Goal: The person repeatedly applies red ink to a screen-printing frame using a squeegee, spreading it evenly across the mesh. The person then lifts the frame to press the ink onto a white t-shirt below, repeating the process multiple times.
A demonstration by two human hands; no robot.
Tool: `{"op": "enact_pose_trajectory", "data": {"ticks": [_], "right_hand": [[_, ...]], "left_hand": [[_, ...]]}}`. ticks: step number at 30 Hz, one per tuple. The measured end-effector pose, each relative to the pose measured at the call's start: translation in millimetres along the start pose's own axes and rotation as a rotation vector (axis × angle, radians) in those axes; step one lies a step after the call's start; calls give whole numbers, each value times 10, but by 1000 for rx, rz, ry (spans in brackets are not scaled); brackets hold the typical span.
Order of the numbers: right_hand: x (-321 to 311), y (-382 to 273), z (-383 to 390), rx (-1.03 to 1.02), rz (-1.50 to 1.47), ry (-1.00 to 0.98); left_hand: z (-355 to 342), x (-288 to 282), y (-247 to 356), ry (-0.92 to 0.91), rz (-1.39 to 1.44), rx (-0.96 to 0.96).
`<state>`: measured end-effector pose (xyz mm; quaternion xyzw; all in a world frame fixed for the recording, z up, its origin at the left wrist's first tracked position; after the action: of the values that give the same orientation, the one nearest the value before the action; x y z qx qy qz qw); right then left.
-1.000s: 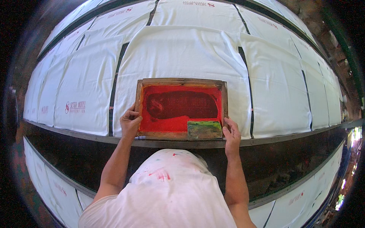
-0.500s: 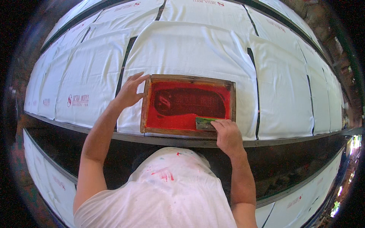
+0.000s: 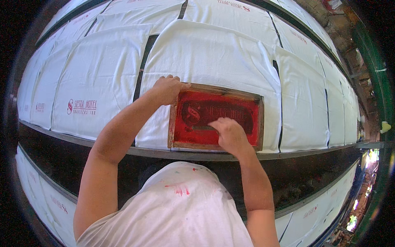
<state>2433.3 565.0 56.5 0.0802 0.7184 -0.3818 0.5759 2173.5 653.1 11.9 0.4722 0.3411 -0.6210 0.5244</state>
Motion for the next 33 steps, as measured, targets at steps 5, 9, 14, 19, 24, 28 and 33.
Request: {"op": "enact_pose_trajectory", "data": {"ticks": [5, 9, 14, 19, 24, 28, 33], "right_hand": [[81, 191, -690, -25, 64, 76], [127, 351, -912, -8, 57, 160], [329, 191, -773, -51, 164, 130], [511, -192, -268, -77, 162, 75], [342, -333, -167, -95, 37, -63], [166, 83, -467, -139, 45, -88], [165, 411, -927, -125, 26, 77]], "left_hand": [[-47, 71, -19, 40, 32, -30], [-74, 62, -18, 47, 52, -24], [-73, 72, -56, 20, 46, -36], [-96, 124, -71, 38, 89, -14], [-125, 116, -74, 16, 77, -36], [-126, 83, -46, 23, 90, -58], [-61, 14, -16, 8, 79, -90]]}}
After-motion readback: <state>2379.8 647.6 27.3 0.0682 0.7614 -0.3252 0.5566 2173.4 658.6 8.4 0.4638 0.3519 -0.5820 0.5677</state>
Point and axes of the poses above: each hand's wrist, its own z-axis away from the middle knuckle, its own x-axis out of the palm, y = z × x, the point moved 6 cm from there along -z, towards the middle knuckle, and after that the axes turned 7 degrees about -x, right-handed, at the moved point
